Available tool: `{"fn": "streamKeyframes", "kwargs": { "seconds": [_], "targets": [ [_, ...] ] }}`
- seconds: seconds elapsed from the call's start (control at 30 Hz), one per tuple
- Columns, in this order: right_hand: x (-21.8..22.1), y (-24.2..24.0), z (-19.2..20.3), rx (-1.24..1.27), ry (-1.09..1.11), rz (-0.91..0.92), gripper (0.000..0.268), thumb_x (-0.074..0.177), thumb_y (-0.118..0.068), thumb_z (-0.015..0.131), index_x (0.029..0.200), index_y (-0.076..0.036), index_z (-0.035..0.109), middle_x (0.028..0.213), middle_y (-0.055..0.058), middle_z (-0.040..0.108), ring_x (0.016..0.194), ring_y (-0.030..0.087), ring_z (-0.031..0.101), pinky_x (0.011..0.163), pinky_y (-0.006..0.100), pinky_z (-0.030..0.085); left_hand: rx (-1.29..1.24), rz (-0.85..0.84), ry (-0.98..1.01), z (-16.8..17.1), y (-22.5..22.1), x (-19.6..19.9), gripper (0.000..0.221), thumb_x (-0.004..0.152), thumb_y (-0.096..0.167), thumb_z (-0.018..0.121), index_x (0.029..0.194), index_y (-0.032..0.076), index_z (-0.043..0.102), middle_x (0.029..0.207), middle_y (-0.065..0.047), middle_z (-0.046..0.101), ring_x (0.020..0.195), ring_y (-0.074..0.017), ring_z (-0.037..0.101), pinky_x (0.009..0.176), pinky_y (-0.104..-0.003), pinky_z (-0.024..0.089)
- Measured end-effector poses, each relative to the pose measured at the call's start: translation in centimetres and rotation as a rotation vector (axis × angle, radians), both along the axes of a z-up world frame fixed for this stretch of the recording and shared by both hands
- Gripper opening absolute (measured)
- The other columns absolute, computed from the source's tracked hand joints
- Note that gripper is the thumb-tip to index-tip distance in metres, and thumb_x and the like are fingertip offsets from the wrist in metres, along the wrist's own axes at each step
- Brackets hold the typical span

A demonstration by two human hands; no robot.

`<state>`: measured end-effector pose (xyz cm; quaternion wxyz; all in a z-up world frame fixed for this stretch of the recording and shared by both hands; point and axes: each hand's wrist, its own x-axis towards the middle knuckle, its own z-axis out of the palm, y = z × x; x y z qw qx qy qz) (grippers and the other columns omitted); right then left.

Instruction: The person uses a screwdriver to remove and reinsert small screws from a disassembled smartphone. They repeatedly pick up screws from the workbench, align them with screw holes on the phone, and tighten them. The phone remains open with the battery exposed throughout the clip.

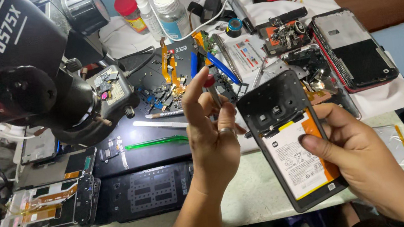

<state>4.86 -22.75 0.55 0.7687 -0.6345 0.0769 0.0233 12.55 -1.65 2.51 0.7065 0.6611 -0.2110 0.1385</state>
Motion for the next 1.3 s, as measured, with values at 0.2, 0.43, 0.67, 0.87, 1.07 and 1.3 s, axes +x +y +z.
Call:
{"fn": "streamKeyframes", "kwargs": {
  "seconds": [0.2,0.43,0.67,0.87,1.07,1.3],
  "targets": [
    [0.1,1.4,-0.1,0.032,0.011,0.0,0.03,0.094,-0.006,0.064,0.124,-0.003,0.061,0.093,0.006,0.073,0.079,0.008,0.066,0.068,0.025,0.053,-0.308,-0.21,0.186,0.0,-0.2,0.1,0.064,0.103,-0.009,0.039,0.162,0.012,0.03,0.103,-0.004,0.059,0.073,-0.0047,0.051,0.058,-0.018,0.042],
    [0.7,1.9,-0.1,0.062,-0.01,-0.014,0.025,0.099,-0.007,0.066,0.122,0.002,0.062,0.097,0.007,0.072,0.083,0.008,0.064,0.073,0.026,0.051,-0.573,-0.353,0.389,-0.6,0.2,1.0,0.044,0.11,0.008,0.051,0.153,0.009,0.044,0.086,0.005,0.05,0.064,-0.0006,0.041,0.048,-0.017,0.03],
    [0.8,2.5,-0.4,0.112,0.042,-0.071,0.035,0.095,-0.009,0.065,0.128,0.002,0.063,0.099,0.008,0.075,0.083,0.009,0.068,0.075,0.026,0.054,-0.624,-0.41,0.563,-0.6,0.4,1.3,0.026,0.108,0.016,0.056,0.129,0.002,0.06,0.067,0.003,0.047,0.05,-0.0024,0.033,0.039,-0.02,0.021],
    [1.2,3.3,-0.2,0.112,0.018,-0.068,0.04,0.094,-0.007,0.065,0.133,0.0,0.062,0.102,0.008,0.075,0.085,0.01,0.07,0.076,0.028,0.056,-0.623,-0.403,0.568,-0.8,0.5,1.5,0.018,0.107,0.016,0.058,0.117,0.003,0.064,0.065,0.005,0.044,0.049,-0.0018,0.032,0.038,-0.02,0.02],
    [1.2,3.4,-0.2,-0.076,-0.001,-0.101,0.038,0.094,-0.01,0.067,0.13,0.001,0.063,0.098,0.008,0.075,0.082,0.01,0.068,0.072,0.027,0.055,-0.564,-0.321,0.568,-1.2,0.2,2.0,0.015,0.106,0.017,0.058,0.113,0.004,0.064,0.065,0.009,0.043,0.047,0.001,0.03,0.036,-0.019,0.019],
    [1.6,1.7,0.4,-0.243,-0.022,-0.055,0.031,0.093,-0.013,0.066,0.121,0.0,0.064,0.096,0.007,0.075,0.082,0.008,0.067,0.071,0.025,0.055,-0.228,-0.197,0.412,-1.6,-0.6,1.8,0.022,0.095,0.006,0.072,0.114,0.006,0.06,0.074,0.005,0.057,0.056,-0.001,0.043,0.046,-0.02,0.032]
  ]
}}
